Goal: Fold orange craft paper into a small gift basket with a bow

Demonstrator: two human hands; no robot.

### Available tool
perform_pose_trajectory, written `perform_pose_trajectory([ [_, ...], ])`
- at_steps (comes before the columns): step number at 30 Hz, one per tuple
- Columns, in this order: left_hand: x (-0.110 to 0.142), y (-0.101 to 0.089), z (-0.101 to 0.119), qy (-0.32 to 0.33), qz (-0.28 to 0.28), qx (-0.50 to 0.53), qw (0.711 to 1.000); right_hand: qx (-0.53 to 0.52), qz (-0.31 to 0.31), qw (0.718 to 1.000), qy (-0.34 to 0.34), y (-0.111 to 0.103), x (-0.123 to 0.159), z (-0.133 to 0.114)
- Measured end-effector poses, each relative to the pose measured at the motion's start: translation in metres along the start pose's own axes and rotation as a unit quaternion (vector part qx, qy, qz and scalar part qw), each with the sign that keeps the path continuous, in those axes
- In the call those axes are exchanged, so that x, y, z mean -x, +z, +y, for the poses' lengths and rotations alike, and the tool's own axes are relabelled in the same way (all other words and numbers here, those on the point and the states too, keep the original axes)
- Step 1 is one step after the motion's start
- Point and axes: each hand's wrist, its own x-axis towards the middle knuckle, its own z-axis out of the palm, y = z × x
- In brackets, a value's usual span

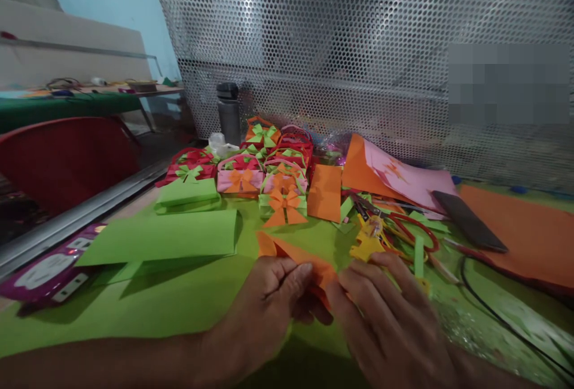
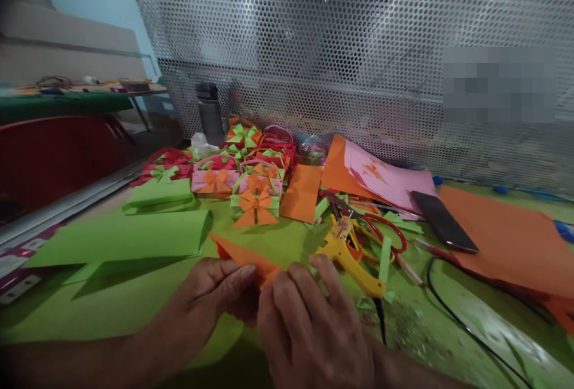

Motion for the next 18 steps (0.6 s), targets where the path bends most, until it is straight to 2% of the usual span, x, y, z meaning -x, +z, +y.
perform_pose_trajectory([
  [4,0.0023,0.0014,-0.0011,0.015,0.005,-0.015,1.0,-0.002,0.002,1.0,0.006,-0.0007,0.0011,0.0002],
  [12,0.0064,0.0066,-0.0007,0.041,-0.032,-0.018,0.999,0.021,0.003,1.0,-0.003,-0.0003,0.0029,-0.0008],
  [18,0.0101,0.0059,-0.0019,0.057,-0.03,-0.093,0.994,0.02,0.015,1.0,0.003,-0.0002,0.0042,-0.0026],
])
